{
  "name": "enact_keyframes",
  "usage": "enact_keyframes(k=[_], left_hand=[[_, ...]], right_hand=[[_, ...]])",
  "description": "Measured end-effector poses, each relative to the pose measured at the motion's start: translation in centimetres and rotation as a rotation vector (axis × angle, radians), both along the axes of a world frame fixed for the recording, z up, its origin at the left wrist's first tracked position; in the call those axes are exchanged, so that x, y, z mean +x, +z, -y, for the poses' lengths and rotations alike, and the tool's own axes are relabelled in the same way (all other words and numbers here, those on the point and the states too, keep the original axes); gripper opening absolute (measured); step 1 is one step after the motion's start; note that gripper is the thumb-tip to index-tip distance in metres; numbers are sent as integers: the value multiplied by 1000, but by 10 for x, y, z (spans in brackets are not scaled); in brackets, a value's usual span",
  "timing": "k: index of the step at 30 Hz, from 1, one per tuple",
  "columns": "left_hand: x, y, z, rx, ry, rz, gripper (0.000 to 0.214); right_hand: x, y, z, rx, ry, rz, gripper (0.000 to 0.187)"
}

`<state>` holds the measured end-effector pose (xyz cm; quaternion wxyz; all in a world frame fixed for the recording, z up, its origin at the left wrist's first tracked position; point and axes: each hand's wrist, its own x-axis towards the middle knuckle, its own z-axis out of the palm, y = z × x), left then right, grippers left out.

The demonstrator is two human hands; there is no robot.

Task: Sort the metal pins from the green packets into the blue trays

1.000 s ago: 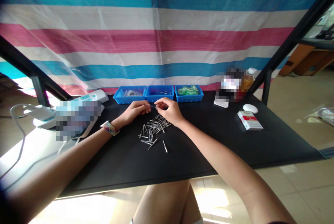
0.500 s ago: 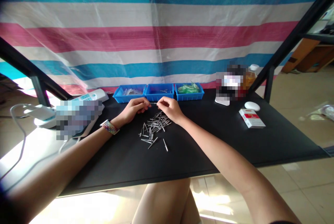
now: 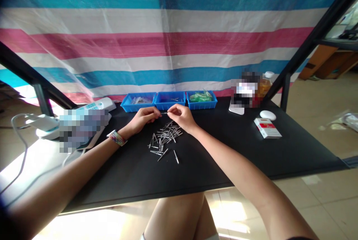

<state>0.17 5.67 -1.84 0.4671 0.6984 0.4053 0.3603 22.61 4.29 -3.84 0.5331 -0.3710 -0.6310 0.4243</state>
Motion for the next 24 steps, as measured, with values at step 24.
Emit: enact_keyframes(k=[24], left_hand=[[-1, 0, 1, -29, -56, 55, 27]], right_hand=[[4, 28, -12, 283, -292, 75, 7]])
